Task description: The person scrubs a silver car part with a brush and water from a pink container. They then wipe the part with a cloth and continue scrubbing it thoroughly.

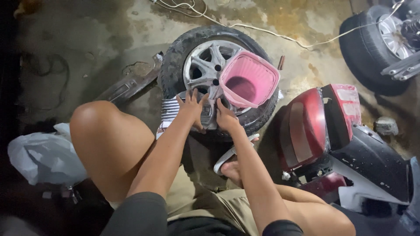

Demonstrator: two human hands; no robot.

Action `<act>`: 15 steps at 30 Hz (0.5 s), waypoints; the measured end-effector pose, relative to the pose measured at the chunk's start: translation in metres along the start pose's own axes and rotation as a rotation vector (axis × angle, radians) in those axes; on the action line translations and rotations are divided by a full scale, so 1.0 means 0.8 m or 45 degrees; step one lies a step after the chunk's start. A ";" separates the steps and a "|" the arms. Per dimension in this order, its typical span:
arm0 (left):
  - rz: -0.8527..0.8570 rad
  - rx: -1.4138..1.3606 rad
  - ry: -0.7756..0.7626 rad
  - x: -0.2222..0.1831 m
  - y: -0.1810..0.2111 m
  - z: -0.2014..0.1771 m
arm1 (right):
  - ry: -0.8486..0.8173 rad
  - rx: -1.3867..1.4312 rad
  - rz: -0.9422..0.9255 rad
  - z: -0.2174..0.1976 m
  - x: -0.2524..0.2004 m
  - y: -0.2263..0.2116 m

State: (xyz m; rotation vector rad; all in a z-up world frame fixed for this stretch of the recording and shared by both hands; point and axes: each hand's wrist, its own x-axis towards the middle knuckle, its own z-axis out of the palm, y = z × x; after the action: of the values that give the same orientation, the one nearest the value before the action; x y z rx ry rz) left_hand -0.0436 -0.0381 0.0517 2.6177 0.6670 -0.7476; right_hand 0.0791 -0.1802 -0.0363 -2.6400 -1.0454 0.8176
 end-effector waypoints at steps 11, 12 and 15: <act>0.035 0.001 -0.031 0.002 -0.009 0.003 | 0.165 0.083 -0.288 0.066 -0.110 0.023; 0.042 0.001 -0.039 0.005 -0.008 0.006 | 0.058 0.074 -0.248 0.068 -0.129 0.032; 0.040 0.022 -0.027 0.015 -0.013 0.016 | -0.090 0.337 -0.270 0.039 -0.179 0.011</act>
State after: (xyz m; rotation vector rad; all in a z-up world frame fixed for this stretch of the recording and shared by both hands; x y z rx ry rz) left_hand -0.0448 -0.0311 0.0327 2.6260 0.6147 -0.7744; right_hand -0.0191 -0.2846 -0.0042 -2.2533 -1.1251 0.9353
